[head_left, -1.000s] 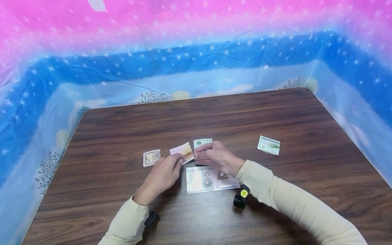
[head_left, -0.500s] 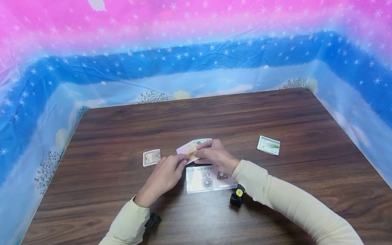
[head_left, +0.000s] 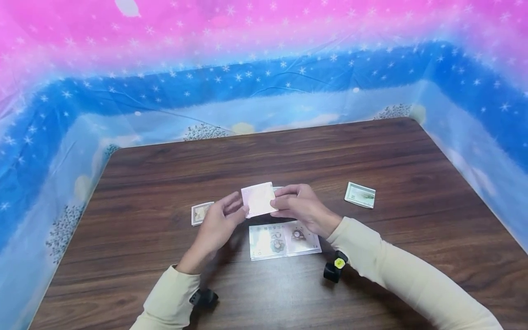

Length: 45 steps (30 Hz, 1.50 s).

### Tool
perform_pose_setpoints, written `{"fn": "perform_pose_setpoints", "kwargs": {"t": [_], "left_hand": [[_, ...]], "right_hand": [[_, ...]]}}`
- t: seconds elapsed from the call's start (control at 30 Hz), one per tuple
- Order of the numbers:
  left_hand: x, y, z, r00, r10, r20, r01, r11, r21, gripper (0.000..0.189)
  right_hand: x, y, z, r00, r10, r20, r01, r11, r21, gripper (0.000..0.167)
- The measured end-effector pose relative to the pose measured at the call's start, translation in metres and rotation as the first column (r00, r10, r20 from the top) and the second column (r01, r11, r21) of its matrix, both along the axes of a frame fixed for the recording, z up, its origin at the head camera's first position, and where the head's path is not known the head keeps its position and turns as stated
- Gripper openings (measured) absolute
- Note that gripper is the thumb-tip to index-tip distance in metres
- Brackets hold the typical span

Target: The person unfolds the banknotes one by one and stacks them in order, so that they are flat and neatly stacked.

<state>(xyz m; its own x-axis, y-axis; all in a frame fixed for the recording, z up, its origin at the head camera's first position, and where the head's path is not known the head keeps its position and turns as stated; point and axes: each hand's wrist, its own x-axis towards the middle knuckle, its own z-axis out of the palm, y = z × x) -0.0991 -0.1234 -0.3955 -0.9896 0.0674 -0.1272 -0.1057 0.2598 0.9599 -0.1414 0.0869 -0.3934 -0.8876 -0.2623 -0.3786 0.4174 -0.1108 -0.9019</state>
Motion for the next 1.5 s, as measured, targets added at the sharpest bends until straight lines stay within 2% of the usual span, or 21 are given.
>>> {"fn": "perform_pose_setpoints", "kwargs": {"t": [0.03, 0.1, 0.2, 0.3, 0.43, 0.57, 0.77, 0.9, 1.03, 1.17, 1.43, 1.5], "left_hand": [[0.000, 0.001, -0.001, 0.999, 0.015, 0.040, -0.018, 0.996, 0.084, 0.053], [-0.001, 0.004, -0.001, 0.993, 0.039, 0.108, -0.061, 0.975, 0.213, 0.047], [0.000, 0.009, 0.001, 0.985, 0.071, 0.155, -0.115, 0.948, 0.298, 0.041], [0.001, 0.012, 0.005, 0.984, 0.085, 0.158, -0.132, 0.940, 0.316, 0.038], [0.003, 0.017, 0.010, 0.987, 0.066, 0.146, -0.112, 0.937, 0.332, 0.038], [0.004, 0.022, 0.011, 0.988, 0.028, 0.149, -0.082, 0.926, 0.368, 0.039], [0.005, 0.030, 0.008, 0.989, -0.037, 0.145, -0.025, 0.913, 0.407, 0.040], [0.005, 0.037, 0.006, 0.991, -0.068, 0.118, 0.013, 0.911, 0.412, 0.036], [0.005, 0.041, 0.005, 0.993, -0.081, 0.082, 0.042, 0.916, 0.399, 0.034], [0.005, 0.042, 0.003, 0.994, -0.081, 0.075, 0.045, 0.920, 0.389, 0.032], [0.006, 0.041, 0.006, 0.993, -0.059, 0.104, 0.017, 0.932, 0.363, 0.034], [0.006, 0.040, 0.007, 0.994, -0.046, 0.102, 0.007, 0.935, 0.354, 0.033]], "right_hand": [[0.002, 0.001, 0.001, 1.000, 0.004, 0.000, -0.004, 1.000, -0.006, 0.035], [0.004, 0.003, 0.002, 1.000, 0.010, 0.003, -0.010, 1.000, -0.013, 0.036], [0.008, 0.006, 0.003, 1.000, 0.005, 0.004, -0.005, 1.000, -0.013, 0.035], [0.012, 0.009, 0.003, 1.000, -0.004, -0.014, 0.004, 1.000, -0.003, 0.031], [0.015, 0.014, 0.004, 0.999, 0.011, -0.046, -0.009, 0.999, 0.035, 0.030], [0.020, 0.021, 0.005, 0.995, 0.065, -0.073, -0.061, 0.996, 0.059, 0.040], [0.026, 0.025, 0.005, 0.987, 0.133, -0.088, -0.125, 0.989, 0.085, 0.060], [0.029, 0.025, 0.005, 0.982, 0.156, -0.103, -0.143, 0.982, 0.120, 0.065], [0.032, 0.024, 0.007, 0.980, 0.166, -0.113, -0.148, 0.976, 0.158, 0.062], [0.033, 0.025, 0.007, 0.977, 0.176, -0.117, -0.157, 0.976, 0.153, 0.061], [0.035, 0.033, 0.009, 0.963, 0.227, -0.147, -0.197, 0.961, 0.194, 0.060], [0.035, 0.036, 0.010, 0.962, 0.231, -0.142, -0.206, 0.963, 0.171, 0.059]]}}
